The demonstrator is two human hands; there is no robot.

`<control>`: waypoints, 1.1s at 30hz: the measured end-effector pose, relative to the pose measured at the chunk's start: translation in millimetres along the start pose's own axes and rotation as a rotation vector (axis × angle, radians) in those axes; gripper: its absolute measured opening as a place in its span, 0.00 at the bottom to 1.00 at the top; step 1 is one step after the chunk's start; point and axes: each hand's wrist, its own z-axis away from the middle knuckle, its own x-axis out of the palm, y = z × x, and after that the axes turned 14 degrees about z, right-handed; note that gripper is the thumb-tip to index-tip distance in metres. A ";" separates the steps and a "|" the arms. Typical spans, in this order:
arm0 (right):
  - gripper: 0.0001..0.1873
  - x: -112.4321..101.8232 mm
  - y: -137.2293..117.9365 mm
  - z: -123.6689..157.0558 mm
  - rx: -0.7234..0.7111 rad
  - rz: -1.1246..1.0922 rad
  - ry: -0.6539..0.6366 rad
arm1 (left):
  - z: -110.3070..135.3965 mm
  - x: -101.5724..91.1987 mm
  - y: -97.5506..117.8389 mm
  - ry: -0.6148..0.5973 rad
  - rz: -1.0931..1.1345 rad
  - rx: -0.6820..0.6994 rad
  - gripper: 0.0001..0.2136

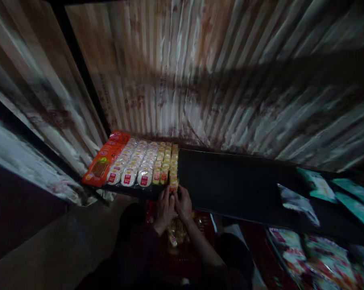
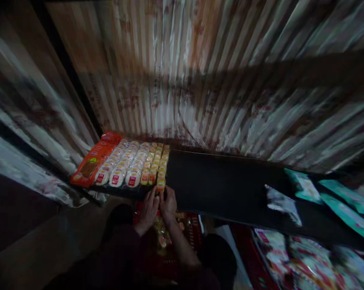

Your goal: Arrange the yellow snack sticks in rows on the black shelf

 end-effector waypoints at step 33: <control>0.24 0.2 -3.1 -9.8 0.048 0.030 -0.054 | -6.7 1.4 -26.5 -0.098 -0.153 0.246 0.30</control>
